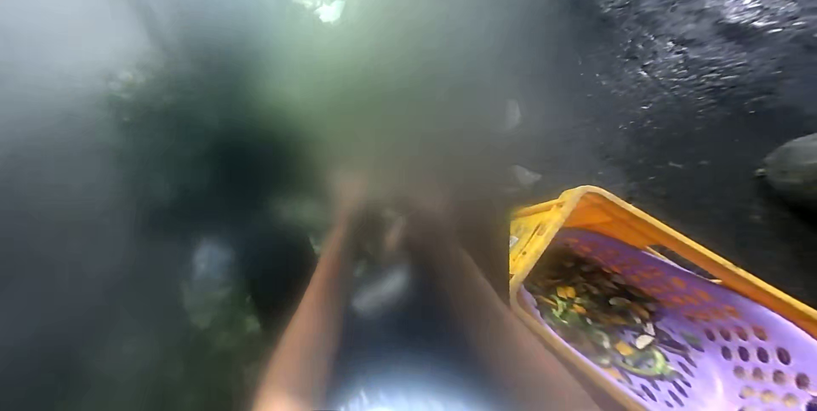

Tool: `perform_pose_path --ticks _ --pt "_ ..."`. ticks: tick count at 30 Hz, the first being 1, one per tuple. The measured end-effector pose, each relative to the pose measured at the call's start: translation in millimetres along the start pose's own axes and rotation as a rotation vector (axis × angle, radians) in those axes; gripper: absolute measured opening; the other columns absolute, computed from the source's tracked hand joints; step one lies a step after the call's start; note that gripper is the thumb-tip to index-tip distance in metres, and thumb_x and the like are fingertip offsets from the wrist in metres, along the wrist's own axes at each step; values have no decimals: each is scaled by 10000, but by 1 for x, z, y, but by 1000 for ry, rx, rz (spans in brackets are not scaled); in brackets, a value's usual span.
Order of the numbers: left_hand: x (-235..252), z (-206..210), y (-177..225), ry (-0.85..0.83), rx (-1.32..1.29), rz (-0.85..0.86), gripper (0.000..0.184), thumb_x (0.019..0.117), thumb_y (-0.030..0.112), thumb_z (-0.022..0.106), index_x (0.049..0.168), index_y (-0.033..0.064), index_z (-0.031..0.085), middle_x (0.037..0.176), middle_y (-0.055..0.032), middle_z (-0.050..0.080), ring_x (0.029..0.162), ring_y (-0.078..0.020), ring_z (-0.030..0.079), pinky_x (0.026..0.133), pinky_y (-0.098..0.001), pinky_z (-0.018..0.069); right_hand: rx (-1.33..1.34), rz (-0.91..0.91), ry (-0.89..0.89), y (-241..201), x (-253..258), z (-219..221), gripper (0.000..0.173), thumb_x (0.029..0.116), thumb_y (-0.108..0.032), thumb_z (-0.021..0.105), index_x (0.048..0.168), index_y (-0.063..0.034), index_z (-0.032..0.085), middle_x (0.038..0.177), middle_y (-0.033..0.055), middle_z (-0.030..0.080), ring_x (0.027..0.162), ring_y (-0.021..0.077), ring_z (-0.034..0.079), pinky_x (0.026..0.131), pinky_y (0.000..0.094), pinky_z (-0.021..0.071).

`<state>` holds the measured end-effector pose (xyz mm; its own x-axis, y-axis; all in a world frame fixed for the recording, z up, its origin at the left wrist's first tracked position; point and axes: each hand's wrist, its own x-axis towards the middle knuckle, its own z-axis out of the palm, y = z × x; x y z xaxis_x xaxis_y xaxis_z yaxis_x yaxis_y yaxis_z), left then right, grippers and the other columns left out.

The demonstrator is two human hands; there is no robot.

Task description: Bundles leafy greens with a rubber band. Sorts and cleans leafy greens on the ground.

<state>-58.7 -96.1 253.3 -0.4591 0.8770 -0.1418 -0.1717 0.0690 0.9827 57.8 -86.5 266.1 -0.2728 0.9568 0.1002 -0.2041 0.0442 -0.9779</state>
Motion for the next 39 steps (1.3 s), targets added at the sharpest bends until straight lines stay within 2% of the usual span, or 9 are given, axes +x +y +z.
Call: perform_pose_path --ticks 6,13,19,23,27,29,33,36,39 --pt "-17 0 0 -25 71 35 227 1016 56 578 1242 44 587 910 -13 626 748 -38 596 685 -235 536 -809 -196 -55 -24 16 -2 377 933 -125 718 1306 -94 669 837 172 691 633 305 642 558 492 520" --pt "-6 -15 4 -20 -179 -33 218 951 68 696 1156 110 635 795 8 671 597 -48 618 541 -213 553 -161 -439 -68 -15 30 7 241 962 42 557 1158 77 692 1117 121 668 970 88 642 850 221 541" --pt "-10 -12 7 18 -215 -56 154 1001 206 674 1127 117 685 856 -8 697 645 -60 627 556 -206 542 283 30 15 12 32 -10 241 1063 -156 550 1288 -106 621 1016 9 738 668 53 668 580 201 574" --pt "-8 -18 2 -55 -304 -50 172 1036 165 604 1193 107 644 796 -15 628 550 -62 547 485 -199 500 -232 -71 212 -10 34 -38 227 1023 -78 560 1235 -8 603 862 33 670 610 83 625 544 227 558" --pt "-11 -24 13 -155 -375 -21 162 1078 148 506 1121 38 618 730 -41 603 432 -52 503 399 -186 484 -1230 120 172 -19 43 -91 543 916 -164 735 1412 -39 554 1324 308 572 1097 534 613 853 722 483" --pt "-8 -23 16 -194 -410 -11 194 1081 144 495 1210 40 596 744 -50 598 435 -61 511 401 -195 493 -1287 183 173 -19 56 -102 740 905 -229 758 1539 -60 416 1517 303 413 1258 576 502 924 776 429" --pt "-2 -18 20 -270 -494 17 239 1095 199 463 1250 60 583 680 -5 558 420 -40 482 396 -176 471 -912 -151 128 -35 41 -65 378 1051 -219 543 1337 22 602 1262 233 639 1057 338 665 914 508 531" --pt "-1 -22 25 -397 -631 -32 219 1091 285 481 1186 120 589 621 56 490 404 -8 441 383 -145 436 -393 40 25 -34 29 -30 308 1098 -211 474 1258 12 613 1024 113 695 790 131 669 710 315 577" --pt "-4 -30 23 -520 -764 -79 197 1075 329 520 1106 150 596 604 77 493 405 5 466 387 -131 441 -503 -149 68 -12 26 -12 300 1014 -147 603 1267 12 640 1186 165 651 838 183 662 701 341 569"
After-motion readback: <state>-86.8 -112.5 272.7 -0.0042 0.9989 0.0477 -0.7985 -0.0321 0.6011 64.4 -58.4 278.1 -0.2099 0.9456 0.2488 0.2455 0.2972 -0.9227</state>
